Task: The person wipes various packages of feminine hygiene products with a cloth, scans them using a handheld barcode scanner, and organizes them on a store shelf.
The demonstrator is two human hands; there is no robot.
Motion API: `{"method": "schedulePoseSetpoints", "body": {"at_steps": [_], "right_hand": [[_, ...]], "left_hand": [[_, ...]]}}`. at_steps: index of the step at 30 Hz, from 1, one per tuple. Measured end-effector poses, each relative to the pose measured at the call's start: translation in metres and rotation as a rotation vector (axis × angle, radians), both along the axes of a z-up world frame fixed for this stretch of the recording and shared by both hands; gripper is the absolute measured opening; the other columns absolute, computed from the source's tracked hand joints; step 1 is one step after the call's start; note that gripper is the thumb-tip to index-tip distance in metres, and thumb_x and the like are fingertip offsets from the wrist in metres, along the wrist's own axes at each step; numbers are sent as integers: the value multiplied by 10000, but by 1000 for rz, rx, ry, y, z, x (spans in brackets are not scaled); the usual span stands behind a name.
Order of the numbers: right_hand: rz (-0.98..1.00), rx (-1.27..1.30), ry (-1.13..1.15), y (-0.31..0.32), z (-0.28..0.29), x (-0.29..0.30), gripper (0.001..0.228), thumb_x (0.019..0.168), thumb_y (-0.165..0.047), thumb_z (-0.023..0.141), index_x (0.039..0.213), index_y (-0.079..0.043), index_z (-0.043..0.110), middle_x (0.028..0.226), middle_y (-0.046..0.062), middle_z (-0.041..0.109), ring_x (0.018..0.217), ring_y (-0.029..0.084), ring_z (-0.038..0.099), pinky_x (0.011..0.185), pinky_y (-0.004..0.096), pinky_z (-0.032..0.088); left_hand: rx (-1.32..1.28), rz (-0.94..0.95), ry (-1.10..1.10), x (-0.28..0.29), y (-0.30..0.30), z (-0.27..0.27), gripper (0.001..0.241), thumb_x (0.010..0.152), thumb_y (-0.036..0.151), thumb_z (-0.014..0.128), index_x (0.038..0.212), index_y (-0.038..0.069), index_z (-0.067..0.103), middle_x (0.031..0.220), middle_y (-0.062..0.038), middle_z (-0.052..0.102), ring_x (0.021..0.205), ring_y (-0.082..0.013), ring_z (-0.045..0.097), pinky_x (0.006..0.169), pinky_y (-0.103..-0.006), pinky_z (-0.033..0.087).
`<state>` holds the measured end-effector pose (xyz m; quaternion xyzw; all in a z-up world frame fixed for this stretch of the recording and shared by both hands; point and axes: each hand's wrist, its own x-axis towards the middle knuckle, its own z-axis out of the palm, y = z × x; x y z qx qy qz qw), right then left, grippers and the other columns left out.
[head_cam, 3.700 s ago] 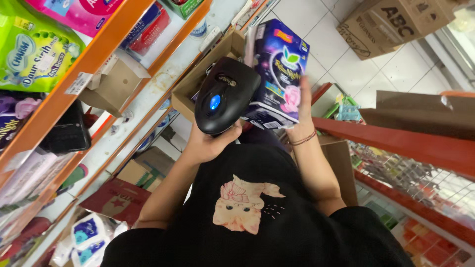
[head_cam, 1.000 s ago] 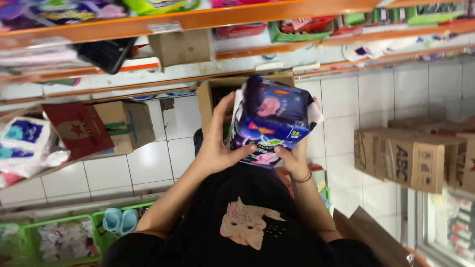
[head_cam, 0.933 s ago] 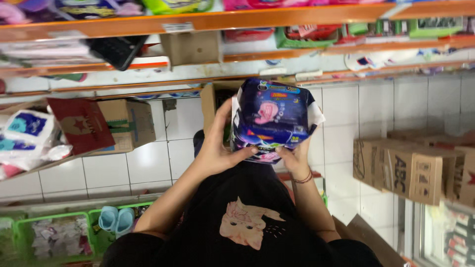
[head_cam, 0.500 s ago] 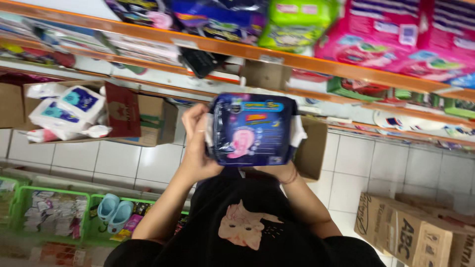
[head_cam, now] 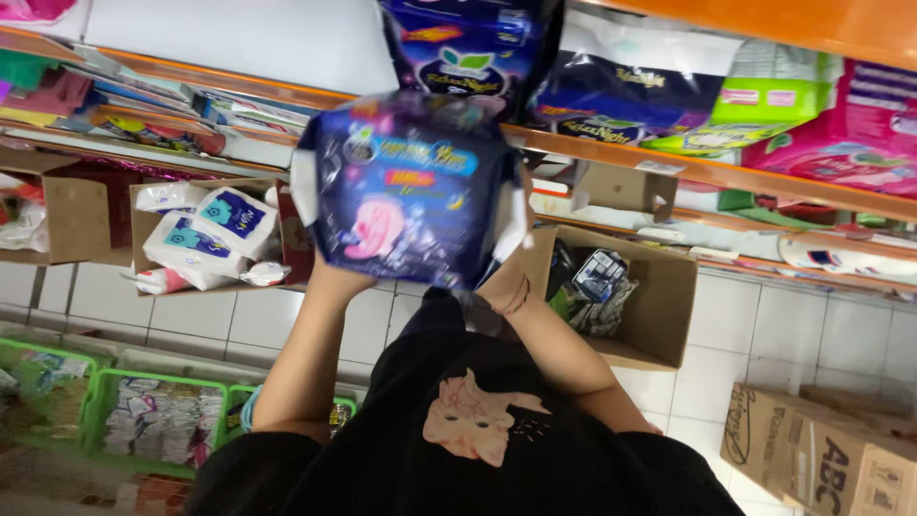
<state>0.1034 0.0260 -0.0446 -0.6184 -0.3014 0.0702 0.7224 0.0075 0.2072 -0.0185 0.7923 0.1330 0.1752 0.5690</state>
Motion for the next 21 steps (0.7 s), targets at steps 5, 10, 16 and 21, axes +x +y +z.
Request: {"method": "schedulePoseSetpoints", "body": {"at_steps": [5, 10, 16, 21], "right_hand": [[-228, -5, -175, 17, -22, 0, 579, 933, -54, 724, 1445, 3, 460, 1410, 128, 584, 1282, 224, 606, 1138, 363, 493], [-422, 139, -97, 38, -24, 13, 516, 955, 105, 735, 1409, 42, 496, 1335, 107, 620, 1157, 168, 635, 1030, 295, 521], [-616, 127, -163, 49, -20, 29, 561, 928, 100, 728, 1411, 58, 445, 1357, 105, 579, 1238, 173, 605, 1092, 310, 516], [-595, 195, -162, 53, -13, 30, 595, 931, 104, 749, 1440, 58, 444, 1406, 116, 567, 1286, 185, 586, 1142, 330, 493]], "left_hand": [[93, -37, -372, 22, 16, 19, 1005, 749, 15, 891, 1527, 36, 254, 1443, -145, 470, 1321, -225, 534, 1139, -360, 449], [80, -136, -473, 55, 20, 30, 926, 893, -87, 821, 1600, 78, 245, 1551, -108, 361, 1435, -232, 455, 1225, -359, 430], [166, -140, -461, 75, 25, 36, 852, 867, -61, 795, 1570, 93, 339, 1575, -157, 313, 1326, -260, 506, 989, -305, 532], [306, -92, -510, 84, 24, 30, 845, 839, -40, 819, 1539, 91, 363, 1523, -171, 373, 1321, -347, 483, 1066, -370, 490]]}}
